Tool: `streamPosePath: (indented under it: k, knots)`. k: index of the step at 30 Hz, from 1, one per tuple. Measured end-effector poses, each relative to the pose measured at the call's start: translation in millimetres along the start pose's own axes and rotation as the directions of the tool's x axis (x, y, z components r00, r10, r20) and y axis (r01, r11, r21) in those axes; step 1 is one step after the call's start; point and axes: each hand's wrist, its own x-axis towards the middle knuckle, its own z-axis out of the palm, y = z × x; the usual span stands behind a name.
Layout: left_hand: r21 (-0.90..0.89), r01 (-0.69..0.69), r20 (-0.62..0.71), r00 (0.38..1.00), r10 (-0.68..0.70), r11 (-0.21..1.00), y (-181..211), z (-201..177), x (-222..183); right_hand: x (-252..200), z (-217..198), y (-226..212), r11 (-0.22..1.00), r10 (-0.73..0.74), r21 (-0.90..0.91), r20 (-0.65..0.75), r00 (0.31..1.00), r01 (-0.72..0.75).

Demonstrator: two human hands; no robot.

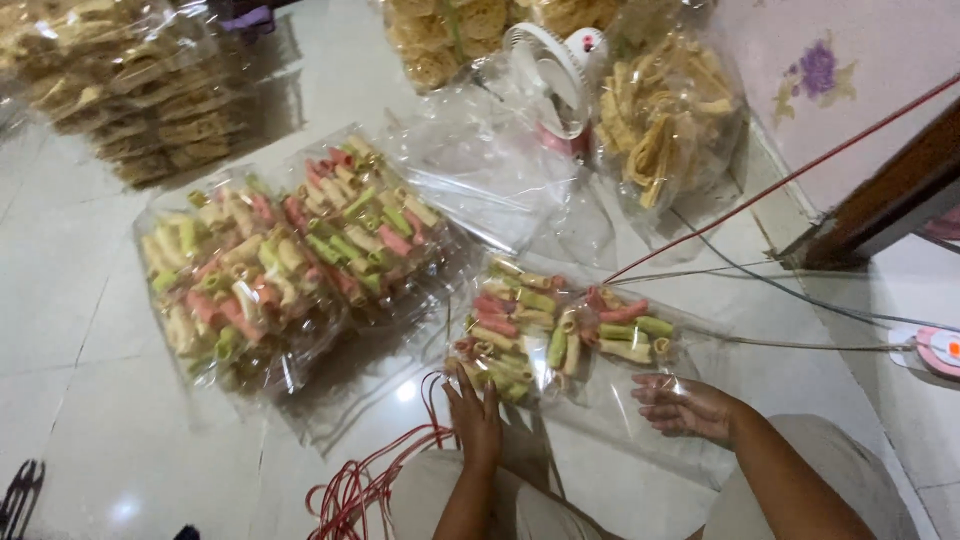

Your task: Manually filling plastic bags with colorful snack sticks while sitting on the floor.

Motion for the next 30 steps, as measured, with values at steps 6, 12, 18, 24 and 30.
streamPosePath:
  k: [6,12,18,24,30]
  knots:
    - [-0.485,-0.095,0.017,0.993,0.118,0.869,-10.5,29.1,50.0,-52.3,68.1,-4.2,1.0,0.01,-0.002,-0.044,0.999,-0.01]
    - [-0.636,-0.055,0.043,0.993,0.107,0.769,21.6,11.5,68.2,3.4,64.9,34.4,0.992,-0.106,0.066,0.003,0.994,0.106]
    - [-0.608,0.4,0.149,0.906,-0.397,0.686,-13.7,71.8,38.8,87.9,6.0,79.0,0.846,-0.531,-0.002,0.066,0.845,0.533]
    - [-0.728,0.545,0.404,0.831,-0.381,0.417,23.8,63.2,-29.3,22.0,50.9,39.0,-0.02,-0.805,-0.916,0.252,0.537,0.401]
    - [-0.687,0.514,0.319,0.848,-0.423,0.513,26.6,50.9,-16.7,-3.4,59.8,19.8,-0.046,-0.715,-0.921,0.301,0.63,0.387]
